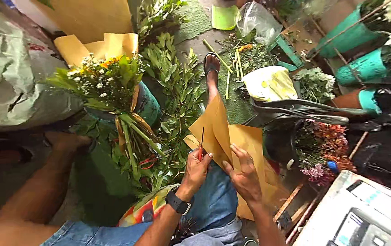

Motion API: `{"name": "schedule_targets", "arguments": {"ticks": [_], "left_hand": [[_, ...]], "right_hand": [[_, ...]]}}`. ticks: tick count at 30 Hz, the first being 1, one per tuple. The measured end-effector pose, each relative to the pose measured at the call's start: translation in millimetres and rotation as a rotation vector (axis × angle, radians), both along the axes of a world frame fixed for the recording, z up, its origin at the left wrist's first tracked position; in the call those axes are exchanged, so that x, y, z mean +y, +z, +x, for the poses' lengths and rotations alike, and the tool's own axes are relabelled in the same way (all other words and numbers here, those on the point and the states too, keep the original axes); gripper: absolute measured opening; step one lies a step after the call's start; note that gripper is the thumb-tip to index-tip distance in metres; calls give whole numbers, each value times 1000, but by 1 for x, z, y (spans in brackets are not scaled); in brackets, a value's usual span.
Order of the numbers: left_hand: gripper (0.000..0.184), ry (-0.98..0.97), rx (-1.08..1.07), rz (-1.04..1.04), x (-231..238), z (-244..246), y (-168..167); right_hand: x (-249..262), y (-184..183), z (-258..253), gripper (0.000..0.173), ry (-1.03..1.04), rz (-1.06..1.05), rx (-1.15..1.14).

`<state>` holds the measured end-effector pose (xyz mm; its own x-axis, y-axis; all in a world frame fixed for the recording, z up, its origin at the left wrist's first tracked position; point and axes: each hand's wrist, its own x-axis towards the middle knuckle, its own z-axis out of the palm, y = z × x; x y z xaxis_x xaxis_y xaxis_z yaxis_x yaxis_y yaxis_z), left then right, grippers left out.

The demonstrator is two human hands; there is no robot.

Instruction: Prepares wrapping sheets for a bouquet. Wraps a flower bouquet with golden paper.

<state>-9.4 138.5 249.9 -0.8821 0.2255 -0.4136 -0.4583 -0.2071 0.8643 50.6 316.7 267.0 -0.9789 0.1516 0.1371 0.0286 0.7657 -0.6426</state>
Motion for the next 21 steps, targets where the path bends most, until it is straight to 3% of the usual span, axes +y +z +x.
{"name": "schedule_targets", "arguments": {"ticks": [3,8,12,17,21], "left_hand": [[8,-3,31,-19,-3,-1,3],[7,12,38,-36,-5,0,1],[8,15,10,-30,-1,0,1],[8,15,2,-20,-4,1,3],[7,25,5,-16,-2,2,3]], "right_hand": [[7,-26,-7,25,-195,4,2],[18,-26,-15,18,-398,-278,-63],[22,-26,-15,17,-413,-409,-57],[19,-17,-17,35,-399,-594,23],[20,-3,-21,35,-356,-649,45]]}}
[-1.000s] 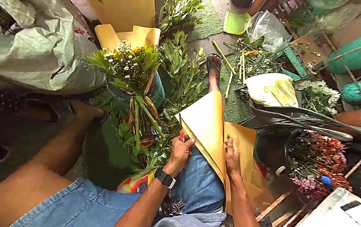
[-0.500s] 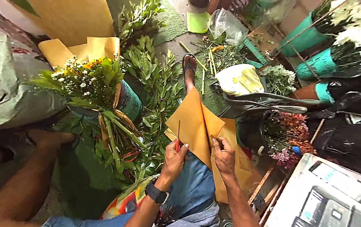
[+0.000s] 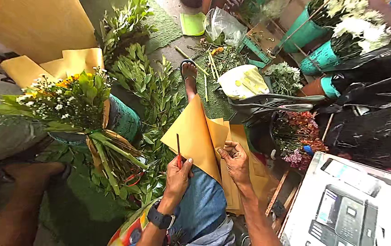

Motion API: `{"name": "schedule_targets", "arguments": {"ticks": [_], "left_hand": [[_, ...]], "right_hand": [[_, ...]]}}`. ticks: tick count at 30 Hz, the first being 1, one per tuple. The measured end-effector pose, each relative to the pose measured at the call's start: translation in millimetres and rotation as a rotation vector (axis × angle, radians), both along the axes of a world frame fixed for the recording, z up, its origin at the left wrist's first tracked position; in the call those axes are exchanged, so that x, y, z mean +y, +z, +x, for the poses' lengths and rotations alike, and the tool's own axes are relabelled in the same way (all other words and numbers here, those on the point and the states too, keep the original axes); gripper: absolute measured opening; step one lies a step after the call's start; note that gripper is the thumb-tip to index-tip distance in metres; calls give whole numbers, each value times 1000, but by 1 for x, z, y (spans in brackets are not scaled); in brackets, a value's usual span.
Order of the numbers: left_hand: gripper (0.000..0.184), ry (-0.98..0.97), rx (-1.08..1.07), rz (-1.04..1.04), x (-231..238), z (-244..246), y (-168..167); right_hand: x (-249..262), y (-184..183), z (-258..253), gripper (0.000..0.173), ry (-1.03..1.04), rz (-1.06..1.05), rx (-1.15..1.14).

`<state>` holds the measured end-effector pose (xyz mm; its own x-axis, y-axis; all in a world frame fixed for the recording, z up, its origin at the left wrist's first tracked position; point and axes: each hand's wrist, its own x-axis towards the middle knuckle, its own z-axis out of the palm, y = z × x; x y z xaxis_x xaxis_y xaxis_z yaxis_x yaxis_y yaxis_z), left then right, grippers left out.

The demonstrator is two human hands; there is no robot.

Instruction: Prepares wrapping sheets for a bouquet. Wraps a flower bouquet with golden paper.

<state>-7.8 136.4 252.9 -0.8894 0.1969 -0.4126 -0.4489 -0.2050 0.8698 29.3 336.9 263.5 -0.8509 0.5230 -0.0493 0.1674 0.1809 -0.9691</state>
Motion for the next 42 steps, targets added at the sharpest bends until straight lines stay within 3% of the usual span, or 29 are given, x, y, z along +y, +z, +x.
{"name": "schedule_targets", "arguments": {"ticks": [5,10,12,16,19,22,25,26,28,30,32,34,36,38,40,42], "left_hand": [[7,23,-5,-8,3,0,2],[9,38,12,13,1,0,1],[9,42,-1,33,-1,0,1],[17,-6,-27,-51,-17,-5,-5],[38,-181,-109,-467,-58,-12,-36],[44,-325,-163,-720,-84,-14,-72],[69,-429,-6,-899,-85,-14,-72],[67,-447,79,-920,-83,-11,-64],[51,-416,258,-868,-79,-2,-42],[47,-320,311,-609,-76,5,-16],[58,-236,257,-157,-70,9,5],[85,-214,255,164,-62,13,20],[97,-180,245,191,-55,16,30],[68,-7,137,33,-40,17,25],[32,178,-14,-79,-25,12,11],[30,213,-102,-85,-17,7,-1]], "right_hand": [[-15,22,-7,31,136,-56,19],[-38,12,-18,20,312,-393,75],[-45,5,-22,16,317,-431,114],[-41,5,-24,17,228,-186,168],[-30,-2,-24,30,153,-119,103],[-14,-5,-18,21,42,-89,167],[6,30,-4,16,-104,262,257],[12,49,3,15,-155,406,295],[21,89,20,14,-133,584,364],[17,118,33,13,74,610,348],[-5,121,32,13,319,540,267],[-39,98,22,13,535,424,188],[-63,57,12,21,719,319,134],[-77,19,5,26,636,403,115],[-79,-5,-4,46,500,662,-43],[-74,-14,-21,67,456,791,-181]]}}
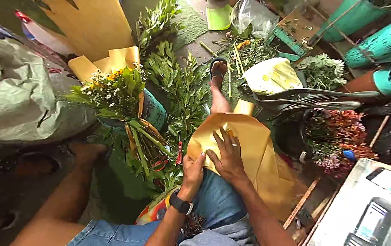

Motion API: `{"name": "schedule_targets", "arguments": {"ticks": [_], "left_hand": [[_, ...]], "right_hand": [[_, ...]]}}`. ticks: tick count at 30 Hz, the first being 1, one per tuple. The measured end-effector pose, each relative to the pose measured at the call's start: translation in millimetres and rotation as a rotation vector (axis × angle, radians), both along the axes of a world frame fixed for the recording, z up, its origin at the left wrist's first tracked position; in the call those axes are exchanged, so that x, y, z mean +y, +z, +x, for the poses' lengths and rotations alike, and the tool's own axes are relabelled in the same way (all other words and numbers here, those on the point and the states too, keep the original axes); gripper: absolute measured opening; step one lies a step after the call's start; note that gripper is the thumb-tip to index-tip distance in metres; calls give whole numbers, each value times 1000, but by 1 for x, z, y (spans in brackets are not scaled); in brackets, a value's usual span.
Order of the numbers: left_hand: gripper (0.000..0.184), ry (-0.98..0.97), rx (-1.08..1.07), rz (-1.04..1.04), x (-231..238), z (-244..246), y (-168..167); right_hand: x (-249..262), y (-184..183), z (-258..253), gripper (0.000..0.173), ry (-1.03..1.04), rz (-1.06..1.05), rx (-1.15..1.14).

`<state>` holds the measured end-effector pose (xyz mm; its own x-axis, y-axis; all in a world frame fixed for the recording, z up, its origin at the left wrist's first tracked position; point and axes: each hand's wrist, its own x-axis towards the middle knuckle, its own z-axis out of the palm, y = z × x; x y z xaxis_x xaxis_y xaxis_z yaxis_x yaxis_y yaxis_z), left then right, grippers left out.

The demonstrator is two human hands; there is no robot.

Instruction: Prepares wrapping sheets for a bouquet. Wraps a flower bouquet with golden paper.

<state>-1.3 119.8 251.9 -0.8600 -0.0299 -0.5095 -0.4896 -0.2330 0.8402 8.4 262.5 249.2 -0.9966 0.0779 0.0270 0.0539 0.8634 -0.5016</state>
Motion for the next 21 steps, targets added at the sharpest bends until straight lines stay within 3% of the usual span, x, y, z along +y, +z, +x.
{"name": "schedule_targets", "arguments": {"ticks": [2,6,9,11,13,17,21], "left_hand": [[34,-4,-27,34,6,-2,-5],[23,-30,38,139,8,-4,-6],[20,-23,80,131,4,-2,-1],[18,-16,103,110,1,0,3],[18,-21,133,104,1,1,4],[17,-47,144,128,1,-3,7],[16,-64,191,64,-5,-23,16]], "right_hand": [[11,-6,-19,72,-33,-12,-45],[43,-9,-42,78,-93,-181,-77],[44,8,-24,107,-15,-185,-127],[38,15,-5,111,68,-135,-150],[40,19,8,102,82,-176,-140],[63,22,12,66,-54,-395,-73],[87,27,4,62,-76,-345,-67]]}}
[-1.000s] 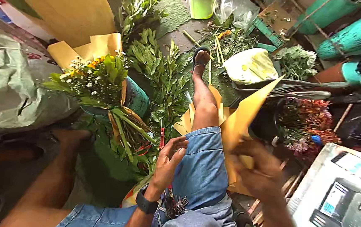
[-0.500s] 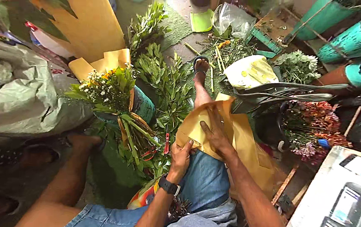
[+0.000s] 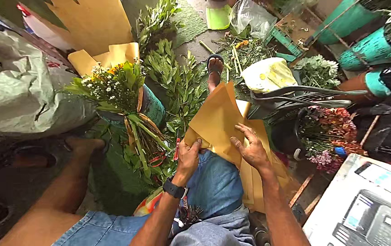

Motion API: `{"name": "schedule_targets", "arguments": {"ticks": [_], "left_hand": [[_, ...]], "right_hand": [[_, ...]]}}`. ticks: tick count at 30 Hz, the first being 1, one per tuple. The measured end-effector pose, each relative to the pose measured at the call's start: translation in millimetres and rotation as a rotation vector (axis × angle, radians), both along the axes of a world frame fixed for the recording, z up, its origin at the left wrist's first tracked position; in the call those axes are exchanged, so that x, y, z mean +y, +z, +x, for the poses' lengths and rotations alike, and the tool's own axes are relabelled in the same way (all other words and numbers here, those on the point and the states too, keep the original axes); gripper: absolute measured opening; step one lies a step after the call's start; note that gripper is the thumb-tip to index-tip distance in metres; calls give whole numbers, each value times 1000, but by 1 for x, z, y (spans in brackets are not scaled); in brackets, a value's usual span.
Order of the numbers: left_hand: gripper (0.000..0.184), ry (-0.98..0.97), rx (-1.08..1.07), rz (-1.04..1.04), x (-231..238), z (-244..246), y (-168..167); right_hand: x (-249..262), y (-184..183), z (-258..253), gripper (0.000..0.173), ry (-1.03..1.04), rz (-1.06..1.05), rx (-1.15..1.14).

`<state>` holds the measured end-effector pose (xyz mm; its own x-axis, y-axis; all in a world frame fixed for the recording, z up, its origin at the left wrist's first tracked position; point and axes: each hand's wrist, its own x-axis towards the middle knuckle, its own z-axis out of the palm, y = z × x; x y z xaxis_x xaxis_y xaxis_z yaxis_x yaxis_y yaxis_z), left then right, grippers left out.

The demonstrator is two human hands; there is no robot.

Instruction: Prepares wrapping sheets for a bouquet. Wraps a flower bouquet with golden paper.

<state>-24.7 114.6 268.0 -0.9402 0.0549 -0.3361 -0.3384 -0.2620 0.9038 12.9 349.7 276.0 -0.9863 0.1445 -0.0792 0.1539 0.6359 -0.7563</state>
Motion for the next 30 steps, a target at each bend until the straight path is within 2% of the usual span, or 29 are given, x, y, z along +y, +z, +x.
{"name": "schedule_targets", "arguments": {"ticks": [4,7,10,12,14,16,18,20,22,24,27,28,30], "left_hand": [[18,-125,108,-231,-14,-41,28],[17,-246,247,-323,-26,-81,52],[21,-179,269,-207,-26,-144,46],[27,-54,178,-53,-21,-173,36],[52,-30,63,13,-18,-161,32],[68,-130,-3,-88,-6,-117,25],[58,-213,-38,-216,27,-85,14],[47,-306,-57,-478,53,-64,2],[32,-291,-63,-614,65,-59,0],[27,-270,-82,-509,56,-65,8],[21,-276,-245,-25,26,-78,34],[20,-293,-312,78,17,-85,45],[16,-340,-357,100,5,-103,53]], "right_hand": [[-5,17,-2,52,193,-10,19],[6,0,-7,47,69,-45,48],[9,-36,-20,49,34,-106,52],[0,-55,-28,61,112,-129,6],[-12,-62,-33,79,125,-106,-27],[-18,-61,-35,82,101,-64,-19],[-22,-60,-34,84,99,-39,-13],[-23,-57,-28,87,126,-47,-20],[-11,-45,-21,81,172,-96,-44],[5,-20,-11,69,155,-123,-12],[27,27,1,52,58,-147,118],[31,42,2,49,52,-154,175],[31,69,-2,46,78,-147,277]]}}
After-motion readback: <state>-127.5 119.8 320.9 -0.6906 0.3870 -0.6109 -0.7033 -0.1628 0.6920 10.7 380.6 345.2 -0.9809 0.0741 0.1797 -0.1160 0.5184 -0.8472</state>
